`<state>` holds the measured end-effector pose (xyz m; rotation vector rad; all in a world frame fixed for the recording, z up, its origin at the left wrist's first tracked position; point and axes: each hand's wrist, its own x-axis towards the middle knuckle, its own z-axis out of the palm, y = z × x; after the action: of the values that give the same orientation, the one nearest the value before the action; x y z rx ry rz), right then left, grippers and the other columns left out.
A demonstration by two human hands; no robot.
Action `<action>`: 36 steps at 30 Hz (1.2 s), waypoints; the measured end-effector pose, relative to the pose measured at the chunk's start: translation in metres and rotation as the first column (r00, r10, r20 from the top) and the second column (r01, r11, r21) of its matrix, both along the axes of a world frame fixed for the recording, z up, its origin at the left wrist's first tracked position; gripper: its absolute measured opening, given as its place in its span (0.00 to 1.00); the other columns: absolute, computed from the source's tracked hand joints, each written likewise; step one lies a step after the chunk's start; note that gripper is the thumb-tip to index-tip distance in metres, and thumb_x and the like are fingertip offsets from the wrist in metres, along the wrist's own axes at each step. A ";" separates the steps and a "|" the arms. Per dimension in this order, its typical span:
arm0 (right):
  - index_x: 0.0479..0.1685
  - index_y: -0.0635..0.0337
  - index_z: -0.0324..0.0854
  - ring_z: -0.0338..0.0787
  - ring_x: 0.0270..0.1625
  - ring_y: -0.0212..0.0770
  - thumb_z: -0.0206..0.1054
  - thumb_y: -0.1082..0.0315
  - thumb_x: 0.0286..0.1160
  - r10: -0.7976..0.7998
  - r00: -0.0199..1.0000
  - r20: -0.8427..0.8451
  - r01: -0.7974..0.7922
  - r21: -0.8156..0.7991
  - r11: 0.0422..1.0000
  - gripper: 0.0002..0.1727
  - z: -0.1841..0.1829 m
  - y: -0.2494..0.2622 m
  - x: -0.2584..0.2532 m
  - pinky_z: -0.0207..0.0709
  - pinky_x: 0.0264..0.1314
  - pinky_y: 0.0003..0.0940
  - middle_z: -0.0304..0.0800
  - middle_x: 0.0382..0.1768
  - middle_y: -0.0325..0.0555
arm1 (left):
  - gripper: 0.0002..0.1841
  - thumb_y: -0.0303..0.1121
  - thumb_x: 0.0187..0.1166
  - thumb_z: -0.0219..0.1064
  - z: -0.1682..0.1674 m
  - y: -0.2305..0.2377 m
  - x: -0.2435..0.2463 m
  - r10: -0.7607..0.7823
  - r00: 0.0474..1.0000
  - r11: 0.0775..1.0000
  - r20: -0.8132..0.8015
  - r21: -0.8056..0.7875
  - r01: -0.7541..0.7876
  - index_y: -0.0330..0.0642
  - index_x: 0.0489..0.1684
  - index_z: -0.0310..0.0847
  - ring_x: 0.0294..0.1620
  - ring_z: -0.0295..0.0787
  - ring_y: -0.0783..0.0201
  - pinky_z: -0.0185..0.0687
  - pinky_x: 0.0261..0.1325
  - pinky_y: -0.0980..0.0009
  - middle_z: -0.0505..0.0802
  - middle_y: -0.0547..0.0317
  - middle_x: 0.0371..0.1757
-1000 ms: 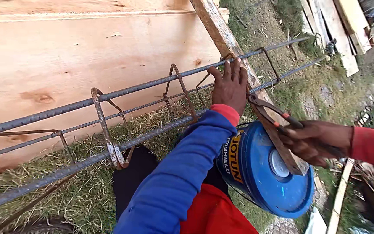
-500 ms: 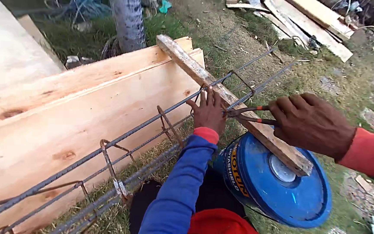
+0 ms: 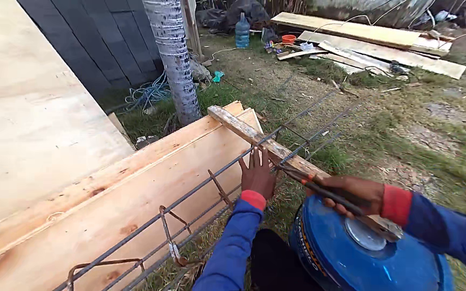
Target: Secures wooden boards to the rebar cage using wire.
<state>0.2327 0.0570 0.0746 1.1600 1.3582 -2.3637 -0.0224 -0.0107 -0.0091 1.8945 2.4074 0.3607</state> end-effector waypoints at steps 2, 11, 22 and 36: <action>0.67 0.53 0.78 0.84 0.23 0.31 0.50 0.44 0.91 -0.079 0.989 -0.123 0.071 -0.068 0.995 0.26 -0.013 -0.018 0.001 0.84 0.25 0.25 0.83 0.31 0.39 | 0.43 0.52 0.80 0.66 -0.005 -0.022 0.006 -0.050 0.998 0.982 0.022 0.185 0.045 0.47 0.95 0.55 0.93 0.59 0.54 0.42 0.91 0.33 0.61 0.51 0.95; 0.68 0.60 0.73 0.96 0.34 0.57 0.59 0.56 0.89 -0.026 0.969 -0.245 0.061 0.138 0.989 0.20 -0.045 -0.113 0.019 0.93 0.38 0.53 0.93 0.38 0.61 | 0.19 0.41 0.89 0.61 -0.013 -0.100 0.059 -0.261 0.906 0.808 0.334 0.588 0.016 0.43 0.68 0.88 0.75 0.86 0.60 0.67 0.89 0.45 0.93 0.59 0.68; 0.74 0.61 0.74 0.97 0.50 0.63 0.62 0.74 0.81 -0.018 0.959 -0.281 0.101 0.284 0.954 0.22 -0.044 -0.119 0.125 0.94 0.50 0.62 0.95 0.55 0.58 | 0.17 0.27 0.92 0.52 0.013 -0.099 0.099 -0.274 -0.084 0.758 0.958 0.162 -0.632 0.21 0.64 0.79 0.44 0.96 0.44 0.92 0.59 0.49 0.94 0.34 0.41; 0.65 0.58 0.87 0.82 0.74 0.57 0.72 0.58 0.79 -0.020 0.990 -0.142 0.138 0.980 -0.145 0.20 -0.013 -0.126 0.139 0.78 0.76 0.52 0.85 0.68 0.63 | 0.14 0.39 0.91 0.57 -0.006 -0.166 0.130 -0.271 0.848 0.961 0.456 0.077 0.266 0.50 0.59 0.90 0.43 0.96 0.59 0.92 0.45 0.52 0.96 0.57 0.50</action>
<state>0.3719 -0.0694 0.0614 1.2543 3.4549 -0.7671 0.1080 -0.1767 -0.0149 1.8507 1.8102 0.7133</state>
